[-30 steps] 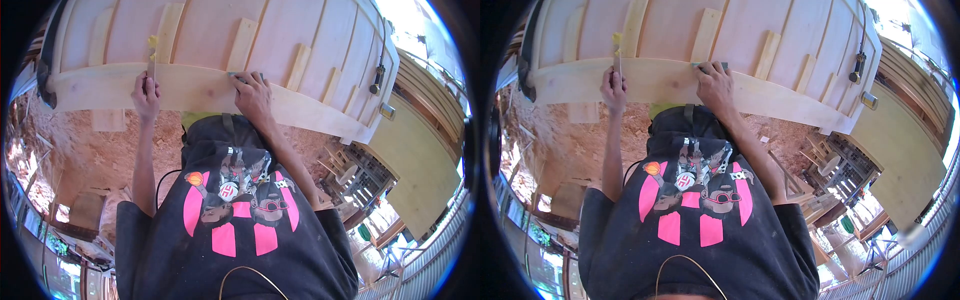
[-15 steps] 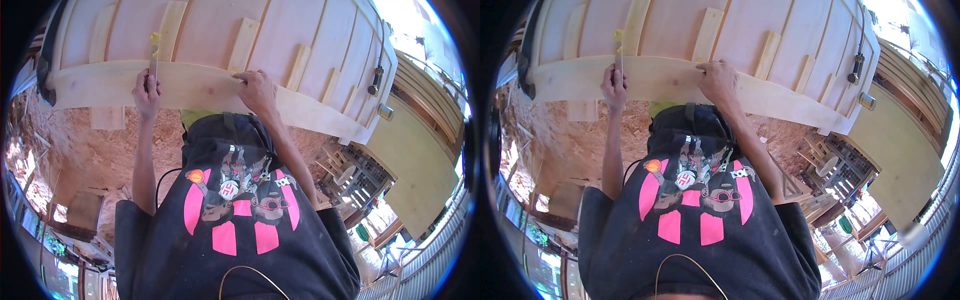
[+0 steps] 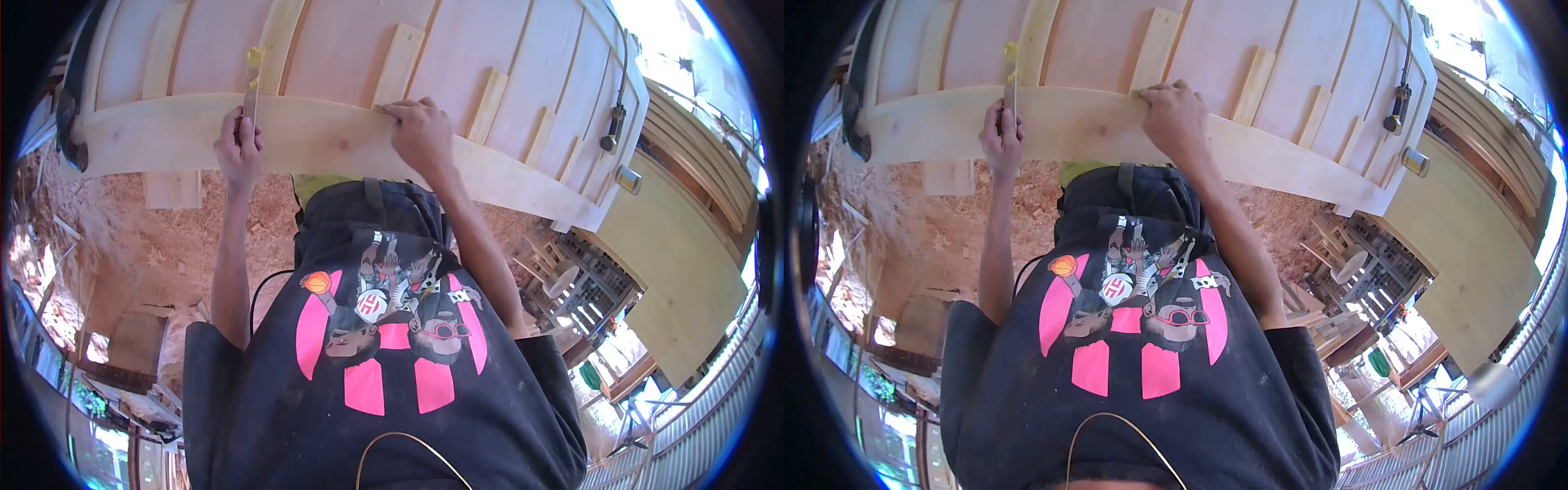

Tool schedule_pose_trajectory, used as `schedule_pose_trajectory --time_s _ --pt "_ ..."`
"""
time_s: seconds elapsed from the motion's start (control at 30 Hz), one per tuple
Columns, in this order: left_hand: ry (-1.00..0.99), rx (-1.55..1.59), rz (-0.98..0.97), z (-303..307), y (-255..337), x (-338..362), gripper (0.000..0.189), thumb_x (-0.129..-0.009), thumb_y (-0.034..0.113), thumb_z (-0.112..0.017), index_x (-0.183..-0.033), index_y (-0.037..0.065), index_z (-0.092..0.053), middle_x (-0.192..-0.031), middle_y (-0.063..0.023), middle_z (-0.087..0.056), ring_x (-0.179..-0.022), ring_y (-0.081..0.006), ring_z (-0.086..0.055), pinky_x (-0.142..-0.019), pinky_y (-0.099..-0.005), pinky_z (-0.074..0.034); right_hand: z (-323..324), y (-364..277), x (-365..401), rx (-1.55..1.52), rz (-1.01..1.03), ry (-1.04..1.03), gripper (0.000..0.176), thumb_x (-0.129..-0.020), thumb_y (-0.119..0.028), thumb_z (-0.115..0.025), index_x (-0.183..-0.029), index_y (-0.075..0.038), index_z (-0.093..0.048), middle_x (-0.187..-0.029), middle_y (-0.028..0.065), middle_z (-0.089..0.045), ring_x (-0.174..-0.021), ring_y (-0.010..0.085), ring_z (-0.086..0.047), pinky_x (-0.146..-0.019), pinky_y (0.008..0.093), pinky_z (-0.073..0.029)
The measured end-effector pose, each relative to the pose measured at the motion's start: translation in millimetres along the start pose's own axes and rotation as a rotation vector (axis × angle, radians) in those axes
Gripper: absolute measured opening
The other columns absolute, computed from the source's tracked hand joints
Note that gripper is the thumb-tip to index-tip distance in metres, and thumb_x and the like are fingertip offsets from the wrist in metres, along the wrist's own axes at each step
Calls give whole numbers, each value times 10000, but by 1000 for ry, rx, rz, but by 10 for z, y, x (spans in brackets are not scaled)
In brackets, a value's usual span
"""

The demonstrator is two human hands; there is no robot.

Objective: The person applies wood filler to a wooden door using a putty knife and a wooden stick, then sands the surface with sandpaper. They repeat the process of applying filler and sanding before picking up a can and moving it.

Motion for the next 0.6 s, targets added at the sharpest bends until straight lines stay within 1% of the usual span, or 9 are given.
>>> schedule_pose_trajectory --time_s 0.13,0.2,0.23,0.3,0.33,0.4,0.5,0.53,0.6 --pt "-22 21 22 1 -36 -37 198 -1088 114 -512 -1210 5 -624 -747 -2 -589 -582 -49 -513 -500 -219 -417 -62 -95 26 5 75 42 360 -820 -71 -600 -1094 -163 -815 -1095 17 -778 -1087 253 -659 -920 420 -510" --pt "-30 19 6 -19 -13 -67 195 -1088 111 -512 -1208 5 -624 -749 -2 -590 -583 -48 -514 -502 -218 -418 120 29 -127 -16 -143 -223 340 -808 -73 -614 -1059 -168 -823 -1090 8 -779 -1084 243 -659 -920 427 -508" --pt "-17 44 27 -32 -14 -78 193 -1083 121 -523 -1188 6 -635 -728 -6 -599 -578 -59 -531 -511 -235 -430 151 96 -190 -20 -143 -219 340 -808 -73 -614 -1059 -168 -823 -1090 8 -779 -1084 243 -659 -920 427 -508" --pt "-5 64 54 -23 -25 -57 191 -1078 132 -533 -1169 7 -646 -708 -11 -607 -573 -71 -549 -520 -252 -443 205 166 -287 -13 132 -58 318 -806 -71 -627 -1025 -180 -830 -1079 -13 -780 -1097 209 -649 -940 405 -481" --pt "-11 66 49 -22 -27 -59 192 -1079 131 -532 -1170 5 -645 -711 -11 -607 -574 -70 -547 -521 -253 -443 222 194 -309 -19 125 -59 318 -806 -71 -627 -1025 -180 -830 -1079 -13 -780 -1097 209 -649 -940 405 -481" --pt "-15 66 37 -24 -30 -87 193 -1080 130 -531 -1172 4 -644 -714 -10 -607 -576 -69 -544 -521 -253 -442 230 194 -377 110 288 -161 305 -820 -63 -628 -1005 -194 -833 -1083 -38 -779 -1116 172 -631 -961 376 -442" --pt "11 72 34 -31 14 -57 193 -1081 124 -527 -1174 -1 -641 -710 -12 -601 -575 -68 -542 -520 -253 -441 243 102 -370 158 399 -195 265 -844 -87 -634 -980 -200 -832 -1090 -65 -776 -1111 137 -615 -964 346 -416" --pt "7 67 34 -30 29 -57 198 -1088 125 -519 -1193 2 -633 -727 -5 -594 -578 -56 -524 -511 -236 -428 226 100 -377 158 405 -202 265 -844 -87 -634 -980 -200 -832 -1090 -65 -776 -1111 137 -615 -964 346 -416" --pt "8 64 36 -15 14 -67 204 -1094 126 -511 -1212 5 -625 -744 3 -587 -580 -44 -506 -501 -218 -415 201 81 -404 252 575 -139 208 -852 -137 -646 -938 -200 -824 -1102 -90 -772 -1098 130 -606 -955 347 -424"
Point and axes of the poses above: each hand's wrist, its own x-axis away from the middle knuckle, its own z-axis out of the back of the hand, y = z × x, the point moved 2 cm from there along -x, towards the middle knuckle
